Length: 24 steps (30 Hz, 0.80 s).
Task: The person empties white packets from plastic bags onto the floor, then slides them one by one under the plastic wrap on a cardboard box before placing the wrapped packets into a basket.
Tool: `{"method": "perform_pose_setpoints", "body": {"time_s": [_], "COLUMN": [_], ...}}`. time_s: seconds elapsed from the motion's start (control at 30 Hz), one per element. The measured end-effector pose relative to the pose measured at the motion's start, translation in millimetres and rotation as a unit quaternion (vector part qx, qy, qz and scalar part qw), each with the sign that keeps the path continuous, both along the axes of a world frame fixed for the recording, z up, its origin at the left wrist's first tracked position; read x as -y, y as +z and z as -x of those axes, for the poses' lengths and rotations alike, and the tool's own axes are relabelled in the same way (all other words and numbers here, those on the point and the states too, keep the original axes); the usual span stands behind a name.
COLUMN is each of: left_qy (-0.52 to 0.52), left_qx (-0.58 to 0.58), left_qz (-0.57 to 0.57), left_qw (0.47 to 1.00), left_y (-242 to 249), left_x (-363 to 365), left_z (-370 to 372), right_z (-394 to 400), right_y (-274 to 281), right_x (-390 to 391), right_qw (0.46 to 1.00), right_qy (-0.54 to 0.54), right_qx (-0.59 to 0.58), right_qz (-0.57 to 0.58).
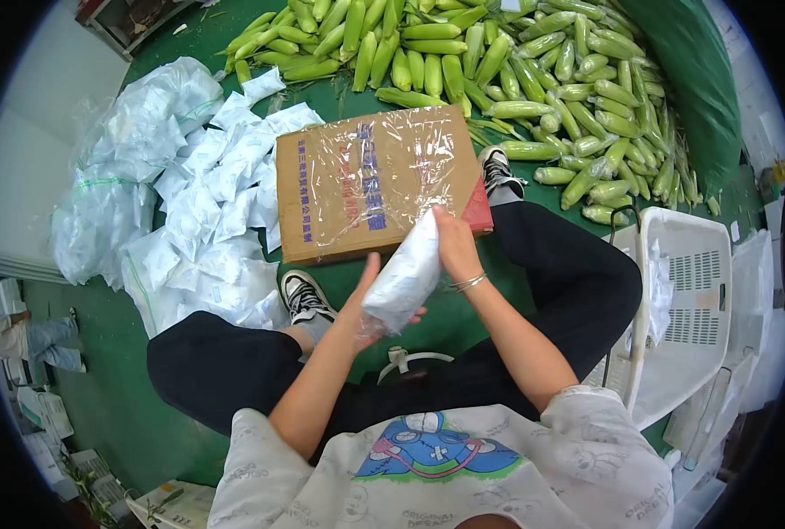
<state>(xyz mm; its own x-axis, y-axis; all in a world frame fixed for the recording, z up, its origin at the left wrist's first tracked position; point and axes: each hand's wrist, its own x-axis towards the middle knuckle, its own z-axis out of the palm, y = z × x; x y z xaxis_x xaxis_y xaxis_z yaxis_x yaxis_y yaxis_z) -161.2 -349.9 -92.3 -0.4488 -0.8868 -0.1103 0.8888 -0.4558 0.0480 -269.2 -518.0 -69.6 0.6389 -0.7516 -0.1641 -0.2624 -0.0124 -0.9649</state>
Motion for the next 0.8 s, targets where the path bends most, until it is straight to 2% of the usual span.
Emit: {"method": "perform_pose_setpoints", "body": {"time_s": [0.03, 0.07, 0.1, 0.13, 0.17, 0.2, 0.23, 0.27, 0.3, 0.33, 0.37, 0.47, 0.5, 0.53, 0.6, 0.63, 0.67, 0.7, 0.73, 0.77, 0.8], "left_qy": [0.171, 0.331, 0.408, 0.410, 0.441, 0.455, 0.463, 0.468, 0.507, 0.500, 0.402, 0.184, 0.099, 0.013, -0.146, -0.204, -0.222, -0.164, -0.109, -0.088, 0.153], "left_qx": [0.148, 0.285, 0.345, 0.350, 0.505, 0.637, 0.655, 0.651, 0.448, 0.209, 0.224, 0.196, 0.195, 0.194, 0.227, 0.272, 0.348, 0.444, 0.533, 0.667, 0.837], "left_qz": [-0.159, -0.304, -0.274, -0.272, -0.304, -0.325, -0.409, -0.408, -0.380, -0.321, -0.291, -0.130, -0.073, -0.041, -0.042, -0.068, -0.103, -0.127, -0.151, 0.007, 0.207], "left_qw": [0.961, 0.847, 0.799, 0.797, 0.677, 0.531, 0.436, 0.436, 0.632, 0.777, 0.839, 0.954, 0.973, 0.980, 0.962, 0.938, 0.905, 0.871, 0.826, 0.740, 0.483], "left_y": [38.3, 64.4, 74.0, 63.2, 40.3, 16.1, -7.3, -13.6, -16.6, -21.9, -41.9, -26.1, -18.9, -11.7, 1.0, 11.4, 26.4, 51.4, 82.7, 109.7, 80.3], "left_x": [-3.5, -7.2, -12.6, -15.9, -17.9, -18.0, -14.2, -12.8, -15.7, -21.3, -28.1, -22.5, -14.8, -6.9, 7.2, 13.4, 22.2, 32.2, 40.9, 42.1, 49.6], "left_z": [19.3, 37.1, 50.4, 60.0, 68.0, 74.1, 76.0, 69.3, 55.8, 43.6, 32.2, 35.0, 38.9, 43.6, 53.1, 56.8, 57.1, 63.8, 72.2, 72.7, 90.9], "right_z": [-4.7, -6.5, -6.6, -6.4, -6.1, -4.0, 0.2, 9.8, 15.3, 24.3, 31.2, 34.3, 34.1, 41.1, 60.1, 72.9, 88.0, 97.1, 106.2, 112.0, 120.6], "right_y": [4.4, 2.2, -4.9, -9.8, -6.4, 2.1, 16.1, 38.5, 56.1, 69.6, 63.9, 100.8, 98.6, 98.0, 96.1, 85.7, 70.5, 60.8, 49.5, 55.3, 55.2], "right_x": [-1.4, -4.1, -11.6, -20.8, -32.2, -46.2, -60.8, -78.7, -94.8, -106.8, -115.6, -110.8, -106.8, -101.9, -77.1, -61.2, -48.1, -40.1, -28.6, -18.0, -8.8], "right_qw": [0.998, 0.998, 0.996, 0.993, 0.993, 0.992, 0.988, 0.941, 0.905, 0.891, 0.873, 0.845, 0.845, 0.844, 0.869, 0.886, 0.902, 0.962, 0.970, 0.971, 0.965], "right_qy": [-0.021, -0.021, -0.047, -0.072, -0.081, -0.053, -0.024, 0.067, 0.138, 0.231, 0.225, 0.218, 0.197, 0.204, 0.180, 0.123, 0.066, -0.058, -0.149, -0.180, -0.230], "right_qx": [-0.044, -0.038, -0.058, -0.078, -0.073, -0.083, -0.092, -0.120, -0.158, -0.181, -0.107, -0.041, 0.033, 0.034, 0.025, 0.026, 0.028, 0.049, 0.091, 0.071, 0.019], "right_qz": [0.046, 0.047, 0.049, 0.050, 0.041, 0.081, 0.124, 0.308, 0.371, 0.348, 0.420, 0.488, 0.495, 0.494, 0.459, 0.446, 0.425, 0.261, 0.168, 0.138, 0.122]}}
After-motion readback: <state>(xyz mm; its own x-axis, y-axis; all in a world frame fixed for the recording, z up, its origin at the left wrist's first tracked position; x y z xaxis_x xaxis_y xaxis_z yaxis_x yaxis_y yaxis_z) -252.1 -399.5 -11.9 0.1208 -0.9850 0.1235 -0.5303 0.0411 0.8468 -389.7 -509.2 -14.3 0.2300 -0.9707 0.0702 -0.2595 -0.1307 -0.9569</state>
